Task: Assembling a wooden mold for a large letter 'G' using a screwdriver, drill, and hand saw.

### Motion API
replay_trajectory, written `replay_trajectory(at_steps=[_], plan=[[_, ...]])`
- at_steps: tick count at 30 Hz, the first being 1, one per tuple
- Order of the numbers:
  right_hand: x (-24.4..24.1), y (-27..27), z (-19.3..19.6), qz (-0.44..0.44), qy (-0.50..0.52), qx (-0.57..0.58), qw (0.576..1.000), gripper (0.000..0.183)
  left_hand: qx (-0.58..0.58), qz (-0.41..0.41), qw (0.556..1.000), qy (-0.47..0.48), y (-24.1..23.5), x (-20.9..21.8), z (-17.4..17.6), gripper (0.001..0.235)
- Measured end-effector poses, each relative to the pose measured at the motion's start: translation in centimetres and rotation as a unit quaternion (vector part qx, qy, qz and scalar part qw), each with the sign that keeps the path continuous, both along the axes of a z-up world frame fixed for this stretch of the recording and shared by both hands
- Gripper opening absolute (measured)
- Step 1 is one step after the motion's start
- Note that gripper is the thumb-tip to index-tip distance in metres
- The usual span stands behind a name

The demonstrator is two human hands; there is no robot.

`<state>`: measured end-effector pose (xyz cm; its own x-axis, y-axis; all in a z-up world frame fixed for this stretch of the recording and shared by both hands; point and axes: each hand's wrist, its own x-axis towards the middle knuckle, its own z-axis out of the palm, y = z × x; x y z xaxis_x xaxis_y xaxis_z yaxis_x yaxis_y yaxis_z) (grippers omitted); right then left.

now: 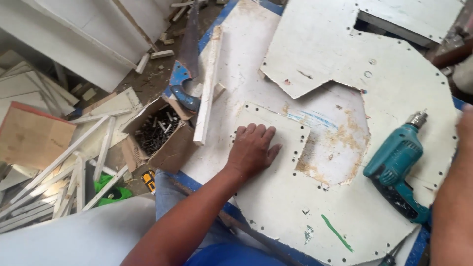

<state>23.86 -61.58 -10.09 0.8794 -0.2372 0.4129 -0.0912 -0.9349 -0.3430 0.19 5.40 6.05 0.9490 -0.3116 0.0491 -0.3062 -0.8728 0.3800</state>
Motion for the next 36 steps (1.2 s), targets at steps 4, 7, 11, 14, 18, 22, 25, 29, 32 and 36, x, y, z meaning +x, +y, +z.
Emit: replay_trajectory(at_steps=[4,7,11,14,18,22,25,29,32,36], plan=[[-4.3,1.7,0.9,-0.024,0.021,-0.037,0.999,0.035,-0.009,0.016,0.995,-0.100,-0.4,-0.2,-1.6,0.039],[-9.8,6.6,6.4,0.024,0.007,-0.082,0.996,0.034,-0.004,0.022,0.992,-0.126,-0.4,-0.2,-2.2,0.040],[-12.8,1.3,1.5,0.074,-0.037,0.108,0.991,0.016,-0.002,0.026,0.987,-0.158,-0.3,-0.1,-2.5,0.038],[-9.6,-7.9,-3.3,0.119,0.091,0.210,0.966,0.051,0.000,0.023,0.992,-0.127,-0.2,-0.1,-2.0,0.037],[-3.1,-10.1,-5.0,0.094,0.144,0.333,0.927,0.028,0.001,0.031,0.988,-0.155,-0.1,-0.1,-2.0,0.038],[-1.0,-5.0,0.5,0.017,0.141,0.194,0.971,0.035,0.002,0.014,0.990,-0.137,-0.1,-0.2,-1.7,0.036],[-3.8,5.7,9.1,-0.055,0.177,-0.131,0.974,0.046,0.011,-0.025,0.989,-0.146,-0.6,0.0,-2.1,0.033],[-8.7,11.9,11.4,-0.025,0.128,-0.146,0.981,0.043,-0.020,-0.077,0.984,-0.160,-1.8,1.0,-1.6,0.042],[-12.4,9.4,9.2,0.101,-0.083,-0.118,0.984,0.011,-0.068,0.017,0.984,-0.162,-1.1,2.7,-0.1,0.043],[-14.9,10.3,11.4,-0.072,-0.015,0.006,0.997,0.039,0.018,0.159,0.963,-0.215,5.2,5.4,0.6,0.057]])
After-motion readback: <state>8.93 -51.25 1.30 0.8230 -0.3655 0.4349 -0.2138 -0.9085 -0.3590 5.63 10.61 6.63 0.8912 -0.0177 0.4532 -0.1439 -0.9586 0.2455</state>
